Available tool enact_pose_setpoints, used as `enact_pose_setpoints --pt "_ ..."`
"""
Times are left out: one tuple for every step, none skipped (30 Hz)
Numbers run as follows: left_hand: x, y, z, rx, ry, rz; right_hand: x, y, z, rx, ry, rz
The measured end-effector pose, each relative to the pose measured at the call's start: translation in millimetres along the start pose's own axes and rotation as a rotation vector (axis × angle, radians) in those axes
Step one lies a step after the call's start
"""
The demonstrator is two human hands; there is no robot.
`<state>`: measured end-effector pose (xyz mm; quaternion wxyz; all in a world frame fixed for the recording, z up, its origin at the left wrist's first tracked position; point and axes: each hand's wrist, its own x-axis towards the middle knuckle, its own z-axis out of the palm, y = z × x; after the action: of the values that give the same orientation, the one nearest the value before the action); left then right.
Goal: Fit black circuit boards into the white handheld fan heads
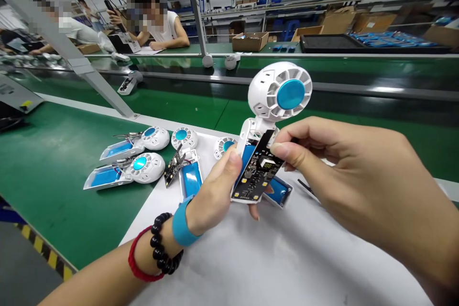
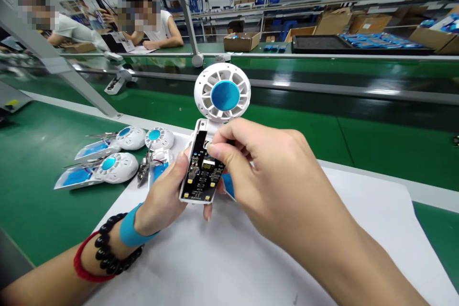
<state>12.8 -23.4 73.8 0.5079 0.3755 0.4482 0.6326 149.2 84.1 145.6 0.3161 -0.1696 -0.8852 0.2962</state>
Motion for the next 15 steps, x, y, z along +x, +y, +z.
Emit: enact_pose_setpoints --pt "-1.3 0.7 0.3 0.016 0.003 0.015 -1.4 -1.4 1.2 -0.019 0.001 -0.030" --pt "-2.6 1.5 0.6 0.040 0.007 0.042 -3.1 -2.6 2.8 -0.027 0.004 -0.057" --pt "-3.6 2.6 0.8 0.075 0.014 0.085 -5.1 -3.3 4.6 -0.021 0.004 -0.078" --pt "-4.2 3.9 1.0 0.118 0.023 0.145 -7.1 -3.4 6.4 0.005 -0.003 -0.094" --pt "-4.5 5.4 1.0 0.161 0.034 0.212 -8.9 -2.8 7.9 0.048 -0.008 -0.109" --pt "-4.4 7.2 0.7 0.195 0.042 0.279 -10.4 -1.6 8.9 0.102 -0.007 -0.125" --pt "-4.2 9.1 0.1 0.212 0.046 0.343 -11.4 0.1 9.2 0.150 -0.004 -0.143" --pt "-4.1 11.2 -0.7 0.212 0.043 0.395 -12.0 2.1 8.9 0.183 -0.006 -0.169" --pt "-4.2 13.3 -1.7 0.202 0.032 0.418 -12.0 4.1 8.2 0.196 -0.013 -0.202" --pt "-4.7 15.4 -2.7 0.190 0.020 0.416 -11.8 5.8 7.1 0.194 -0.028 -0.239" --pt "-5.6 17.4 -3.8 0.179 0.016 0.411 -11.3 7.2 5.9 0.183 -0.058 -0.276" --pt "-6.8 19.2 -4.7 0.172 0.017 0.398 -10.7 8.0 4.9 0.172 -0.105 -0.311" --pt "-8.1 20.8 -5.5 0.171 0.020 0.374 -10.2 8.5 4.1 0.168 -0.155 -0.340" --pt "-9.3 22.2 -6.1 0.171 0.015 0.345 -9.8 8.8 3.6 0.174 -0.205 -0.359" --pt "-10.2 23.3 -6.5 0.166 0.006 0.323 -9.5 8.8 3.4 0.182 -0.250 -0.366"
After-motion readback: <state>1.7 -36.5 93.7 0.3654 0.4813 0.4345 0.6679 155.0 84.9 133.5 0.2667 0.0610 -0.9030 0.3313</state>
